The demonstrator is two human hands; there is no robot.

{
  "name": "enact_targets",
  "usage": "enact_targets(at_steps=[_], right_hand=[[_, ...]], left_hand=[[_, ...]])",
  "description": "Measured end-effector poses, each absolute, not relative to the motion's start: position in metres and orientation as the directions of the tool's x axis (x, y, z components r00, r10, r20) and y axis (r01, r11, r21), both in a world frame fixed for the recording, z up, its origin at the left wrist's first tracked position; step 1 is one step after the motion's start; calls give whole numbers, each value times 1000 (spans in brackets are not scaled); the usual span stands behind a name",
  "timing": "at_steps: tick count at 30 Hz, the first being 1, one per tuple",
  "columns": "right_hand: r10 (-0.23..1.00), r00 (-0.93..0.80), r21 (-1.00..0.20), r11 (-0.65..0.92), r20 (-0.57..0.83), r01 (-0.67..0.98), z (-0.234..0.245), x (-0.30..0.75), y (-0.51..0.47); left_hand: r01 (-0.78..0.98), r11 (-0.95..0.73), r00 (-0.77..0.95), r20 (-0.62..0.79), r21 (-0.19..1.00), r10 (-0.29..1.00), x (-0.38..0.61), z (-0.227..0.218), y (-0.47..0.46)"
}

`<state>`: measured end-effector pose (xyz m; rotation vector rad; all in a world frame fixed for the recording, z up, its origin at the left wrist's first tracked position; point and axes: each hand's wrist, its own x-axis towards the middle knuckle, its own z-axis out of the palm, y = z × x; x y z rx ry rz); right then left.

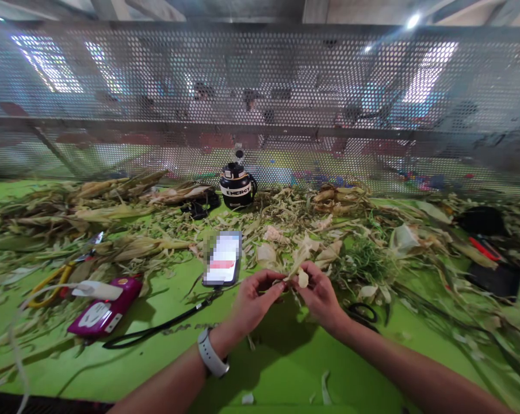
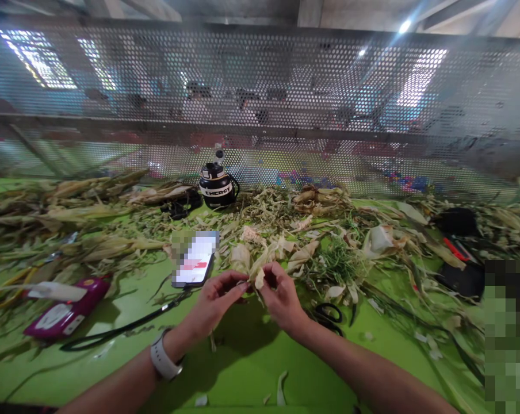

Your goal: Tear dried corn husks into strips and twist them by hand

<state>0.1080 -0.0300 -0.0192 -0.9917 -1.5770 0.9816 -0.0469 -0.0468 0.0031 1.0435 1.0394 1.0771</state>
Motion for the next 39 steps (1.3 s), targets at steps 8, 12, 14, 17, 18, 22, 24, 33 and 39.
enact_targets(at_steps=[8,12,14,17,18,22,24,33,39], right_hand=[[782,-193,-726,622,592,293,-21,111,-28],[691,-244,-594,715,680,370,-19,111,-29],[677,-249,-565,724,693,396,-18,111,-29],[649,-262,-530,746,714,403,-19,110,-30],[641,-271,-524,754,718,396,-19,109,-30],[649,-325,-545,758,688,358,-19,108,-33],[671,-362,-573,741,647,349,-15,111,-35],[863,-215,-869,485,458,96,-3,121,-38],[922,-172,-934,357,348,26,-9,112,-35]], left_hand=[[-315,245,198,-189,917,962,-47,-2,-45],[-417,279,136,-244,865,960,-46,-4,-44],[-449,274,111,-252,850,961,-45,-4,-44],[-452,246,70,-241,857,968,-43,-3,-44],[-448,236,49,-239,862,970,-43,-2,-44],[-423,201,-8,-225,884,974,-42,-3,-44],[-419,190,-2,-211,888,978,-43,-4,-43],[-436,283,146,-243,854,959,-47,-5,-42],[-376,351,293,-250,858,923,-48,-9,-41]])
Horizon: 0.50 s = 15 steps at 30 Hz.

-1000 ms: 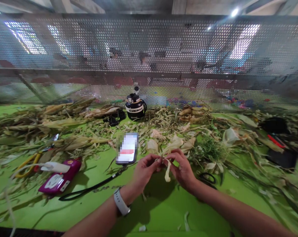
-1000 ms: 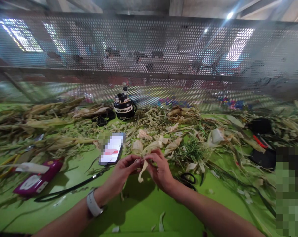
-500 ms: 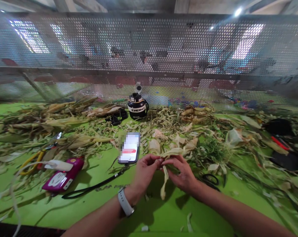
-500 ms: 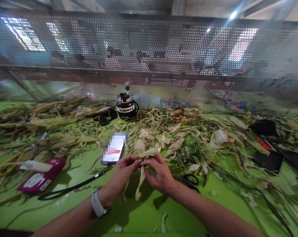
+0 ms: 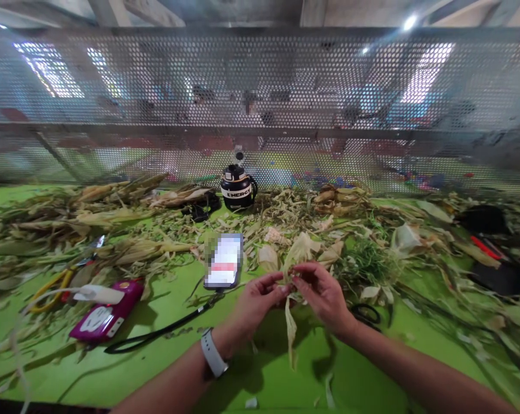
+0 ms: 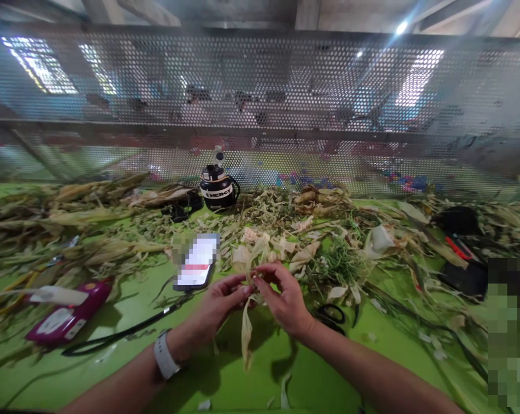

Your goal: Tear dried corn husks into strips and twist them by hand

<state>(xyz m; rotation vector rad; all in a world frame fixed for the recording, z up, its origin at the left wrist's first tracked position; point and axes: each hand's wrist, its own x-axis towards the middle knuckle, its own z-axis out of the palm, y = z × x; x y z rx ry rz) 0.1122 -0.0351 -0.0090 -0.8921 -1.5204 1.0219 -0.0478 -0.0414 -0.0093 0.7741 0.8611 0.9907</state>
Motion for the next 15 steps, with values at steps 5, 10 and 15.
enact_targets(at_steps=[5,10,15], right_hand=[[906,-161,-919,395,391,-10,-10,116,-30],[981,-172,-938,30,95,-344,7,115,-27],[990,-126,-827,-124,-65,-548,30,119,-16]], left_hand=[[-287,355,315,-262,890,912,-48,-12,-41],[-323,399,344,-287,858,894,-47,-12,-44],[-338,450,381,-317,827,869,-47,-11,-43]])
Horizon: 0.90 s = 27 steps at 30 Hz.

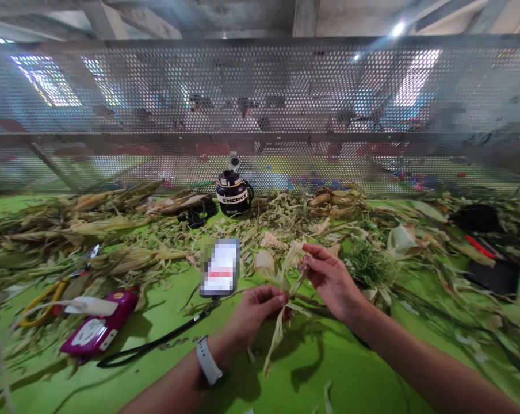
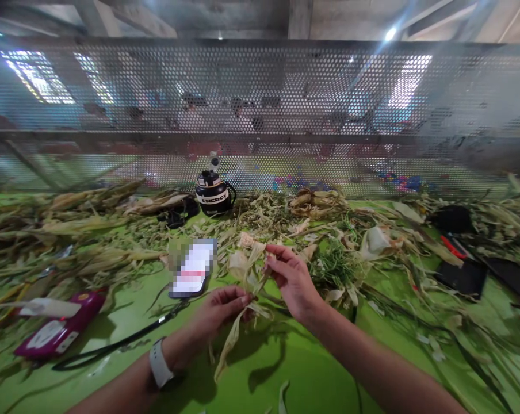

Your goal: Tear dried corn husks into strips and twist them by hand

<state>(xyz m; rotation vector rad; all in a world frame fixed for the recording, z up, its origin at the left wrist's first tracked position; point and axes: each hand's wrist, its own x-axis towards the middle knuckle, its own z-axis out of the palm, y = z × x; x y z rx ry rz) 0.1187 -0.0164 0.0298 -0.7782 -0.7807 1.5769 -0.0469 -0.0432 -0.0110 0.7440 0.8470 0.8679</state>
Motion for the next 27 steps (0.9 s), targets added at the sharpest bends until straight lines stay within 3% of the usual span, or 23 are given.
enact_targets(at_steps=[5,11,13,15,16,18,20,21,24,27], right_hand=[[995,19,-827,-72,-100,-557,35,124,-6],[988,98,-879,-59,-120,-472,27,130,5],[989,141,-961,7,-34,-275,23,135,8],[959,185,-974,197,215,111,21,140,9],[908,151,-885,325,390,334,22,142,7],[725,-84,-519,563,683,643,25,143,0],[532,-417,-165,740,737,652,28,140,-10],[457,-555,-55,804,695,592,29,138,-16],[382,-756,51,877,532,479,26,128,-28],[388,-748,61,867,538,494,17,121,-31]], left_hand=[[-405,402,312,-290,821,905,-47,-7,-42],[-373,447,413,-286,813,865,-48,-1,-44],[-381,433,390,-283,817,876,-48,0,-44],[-380,414,343,-289,827,894,-48,-1,-42],[-376,405,312,-298,833,902,-48,-2,-41],[-361,385,246,-312,849,918,-49,-4,-39],[-357,351,196,-298,866,934,-50,-6,-37],[-362,332,179,-285,871,942,-51,-7,-36],[-394,296,141,-261,870,955,-52,-7,-34],[-414,306,136,-274,857,952,-50,-8,-35]])
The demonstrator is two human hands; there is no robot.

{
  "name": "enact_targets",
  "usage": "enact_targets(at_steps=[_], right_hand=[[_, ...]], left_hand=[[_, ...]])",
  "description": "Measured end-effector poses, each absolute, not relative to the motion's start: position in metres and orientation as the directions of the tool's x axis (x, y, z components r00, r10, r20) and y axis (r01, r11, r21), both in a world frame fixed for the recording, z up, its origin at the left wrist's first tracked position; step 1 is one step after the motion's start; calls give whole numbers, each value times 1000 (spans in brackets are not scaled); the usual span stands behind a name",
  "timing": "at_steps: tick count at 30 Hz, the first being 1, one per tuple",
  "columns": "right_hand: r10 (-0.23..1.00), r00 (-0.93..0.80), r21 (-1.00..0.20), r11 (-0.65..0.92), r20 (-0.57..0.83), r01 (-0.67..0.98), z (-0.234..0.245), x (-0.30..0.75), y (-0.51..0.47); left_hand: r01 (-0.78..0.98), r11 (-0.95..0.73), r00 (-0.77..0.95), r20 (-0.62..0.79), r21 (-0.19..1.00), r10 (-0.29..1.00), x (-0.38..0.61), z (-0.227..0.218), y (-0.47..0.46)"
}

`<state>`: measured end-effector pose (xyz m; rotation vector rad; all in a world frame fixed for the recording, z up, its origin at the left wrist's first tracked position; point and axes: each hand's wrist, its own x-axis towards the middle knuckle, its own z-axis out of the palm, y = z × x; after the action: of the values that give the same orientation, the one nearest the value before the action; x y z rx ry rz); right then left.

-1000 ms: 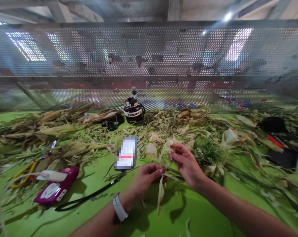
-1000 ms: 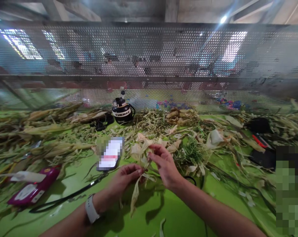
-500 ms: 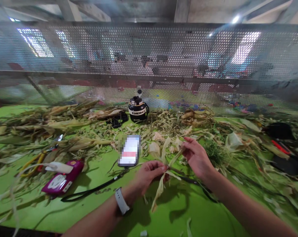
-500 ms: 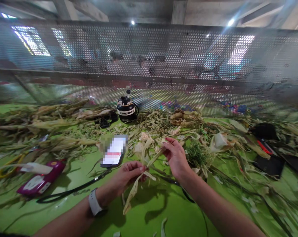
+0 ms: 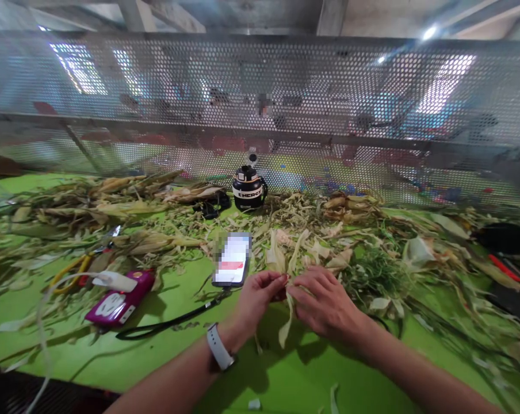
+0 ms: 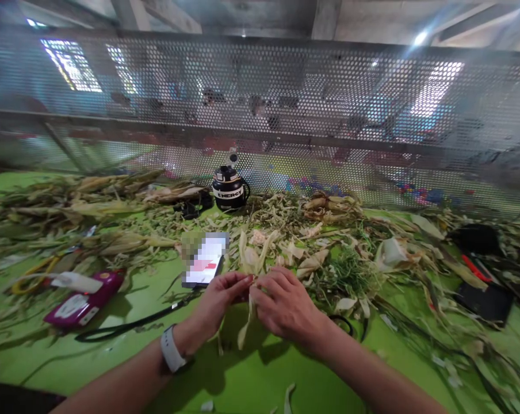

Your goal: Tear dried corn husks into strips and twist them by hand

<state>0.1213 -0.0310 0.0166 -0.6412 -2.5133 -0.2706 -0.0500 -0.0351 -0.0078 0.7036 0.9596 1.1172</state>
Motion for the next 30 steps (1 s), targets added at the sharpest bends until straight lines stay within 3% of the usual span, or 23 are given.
enact_targets(at_steps=[9,20,22,25,30], right_hand=[[317,-734,121,872,601,475,8,128,-27],[305,-644,107,849,702,518,-2,120,-24],[394,-590,-7,836,704,549,-3,118,-24],[606,-470,-311,766,642,563,-4,115,-26],[879,-355,-741,464,318,486,-4,113,-27]], left_hand=[[-442,350,165,-309,826,937,-47,-2,-39],[-322,266,252,-188,909,949,-41,-4,-46],[-296,227,256,-152,928,955,-41,-4,-47],[-215,132,263,-73,968,962,-43,-6,-46],[-117,42,301,-5,992,954,-46,-8,-44]])
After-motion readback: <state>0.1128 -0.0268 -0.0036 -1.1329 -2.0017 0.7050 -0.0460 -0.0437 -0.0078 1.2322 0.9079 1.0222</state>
